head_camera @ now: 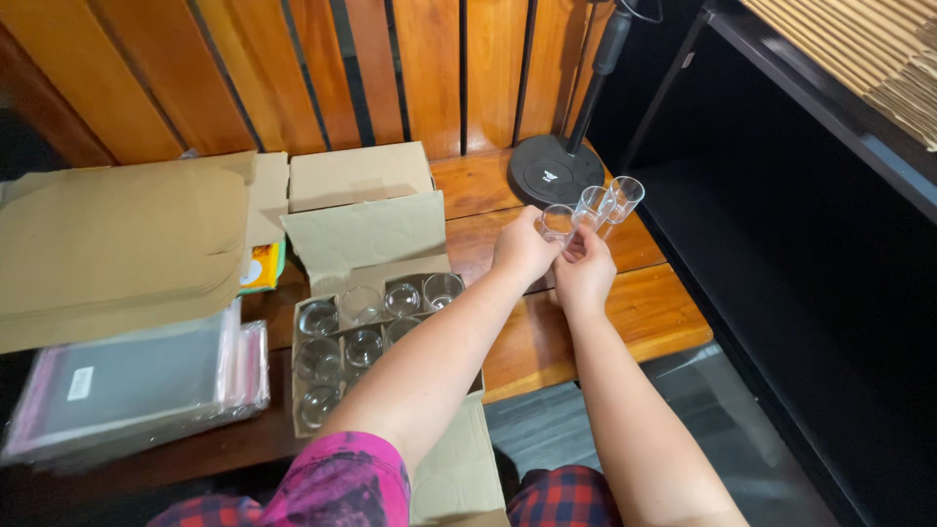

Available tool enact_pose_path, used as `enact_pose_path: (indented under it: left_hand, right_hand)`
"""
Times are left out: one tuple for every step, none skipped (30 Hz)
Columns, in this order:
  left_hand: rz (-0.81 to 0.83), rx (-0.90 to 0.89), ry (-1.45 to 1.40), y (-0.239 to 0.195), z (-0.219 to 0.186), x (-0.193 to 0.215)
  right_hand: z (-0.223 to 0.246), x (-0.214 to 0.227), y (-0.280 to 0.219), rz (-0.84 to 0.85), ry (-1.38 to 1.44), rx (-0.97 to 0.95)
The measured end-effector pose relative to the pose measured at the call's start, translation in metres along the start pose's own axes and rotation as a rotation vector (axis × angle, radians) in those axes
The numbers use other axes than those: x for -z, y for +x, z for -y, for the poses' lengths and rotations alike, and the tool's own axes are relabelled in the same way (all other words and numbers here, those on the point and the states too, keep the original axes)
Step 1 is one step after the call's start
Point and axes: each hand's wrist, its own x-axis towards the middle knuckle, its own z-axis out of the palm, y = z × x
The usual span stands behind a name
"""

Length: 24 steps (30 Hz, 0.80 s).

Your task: The person opens a cardboard box containing small clear glasses and removes them one by one. They place each glass on a wooden bench next to the box, arranging them in rows until all glasses are out of the box.

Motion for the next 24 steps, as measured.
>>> enact_pose_path:
  left_hand:
    - [0.005, 0.019, -0.014, 0.007, 0.003, -0.004]
    - [0.007, 0.019, -0.012, 0.014, 0.005, -0.008]
    - [0.008, 0.03, -0.004, 0.021, 0.008, -0.012]
    - [0.008, 0.041, 0.004, 0.028, 0.01, -0.016]
    - [0.009, 0.04, 0.006, 0.03, 0.008, -0.017]
    - [0.009, 0.038, -0.003, 0.031, 0.006, -0.017]
    - [0.009, 0.035, -0.012, 0.031, 0.005, -0.017]
    - [0.01, 0.037, -0.011, 0.033, 0.005, -0.017]
    - [0.028, 0.045, -0.012, 0.033, 0.004, -0.017]
    - [0.047, 0.053, -0.013, 0.034, 0.004, -0.016]
    - [0.049, 0.055, -0.013, 0.034, 0.003, -0.016]
    - [0.056, 0.053, -0.004, 0.034, 0.002, -0.016]
    - [0.062, 0.05, 0.004, 0.033, 0.0, -0.016]
    - [0.063, 0.052, 0.005, 0.035, 0.0, -0.018]
    - [0.067, 0.048, -0.003, 0.037, 0.001, -0.019]
    - [0.07, 0.046, -0.011, 0.039, 0.001, -0.021]
    - [0.069, 0.048, -0.011, 0.037, 0.0, -0.02]
    - [0.07, 0.045, -0.02, 0.035, -0.001, -0.019]
    - [0.071, 0.041, -0.029, 0.034, -0.003, -0.018]
    - [0.072, 0.041, -0.029, 0.035, -0.003, -0.019]
    - [0.079, 0.048, -0.028, 0.036, -0.002, -0.02]
    - [0.085, 0.055, -0.028, 0.037, -0.002, -0.021]
    - [0.085, 0.054, -0.029, 0.037, -0.001, -0.022]
    - [0.076, 0.063, -0.034, 0.037, 0.0, -0.024]
  right_hand:
    - [-0.007, -0.003, 0.004, -0.013, -0.004, 0.005]
    - [-0.004, -0.004, 0.005, -0.014, -0.004, 0.003]
    - [0.0, -0.005, 0.006, -0.01, 0.01, -0.002]
    - [0.003, -0.006, 0.007, -0.005, 0.025, -0.008]
    - [0.005, -0.006, 0.009, -0.006, 0.026, -0.009]
    - [0.008, -0.007, 0.01, -0.017, 0.009, -0.011]
    - [0.011, -0.007, 0.01, -0.028, -0.008, -0.012]
    - [0.008, -0.01, 0.012, -0.027, -0.008, -0.014]
    - [0.005, -0.012, 0.014, -0.025, 0.001, -0.027]
    - [0.002, -0.015, 0.015, -0.024, 0.009, -0.041]
    - [0.002, -0.015, 0.016, -0.024, 0.008, -0.044]
    - [0.001, -0.015, 0.016, -0.027, 0.051, -0.058]
    - [0.001, -0.015, 0.017, -0.03, 0.094, -0.072]
    - [-0.004, -0.015, 0.019, -0.029, 0.094, -0.074]
    - [-0.009, -0.015, 0.02, -0.026, 0.069, -0.07]
    - [-0.013, -0.016, 0.022, -0.022, 0.044, -0.066]
    - [-0.014, -0.016, 0.023, -0.019, 0.043, -0.067]
    - [-0.015, -0.015, 0.023, -0.029, 0.011, -0.065]
    - [-0.016, -0.014, 0.024, -0.038, -0.022, -0.063]
    - [-0.018, -0.015, 0.025, -0.039, -0.023, -0.063]
    - [-0.021, -0.015, 0.026, -0.049, -0.032, -0.071]
    - [-0.023, -0.015, 0.027, -0.058, -0.04, -0.079]
    - [-0.027, -0.016, 0.028, -0.058, -0.041, -0.078]
    - [-0.031, -0.016, 0.029, -0.065, -0.059, -0.089]
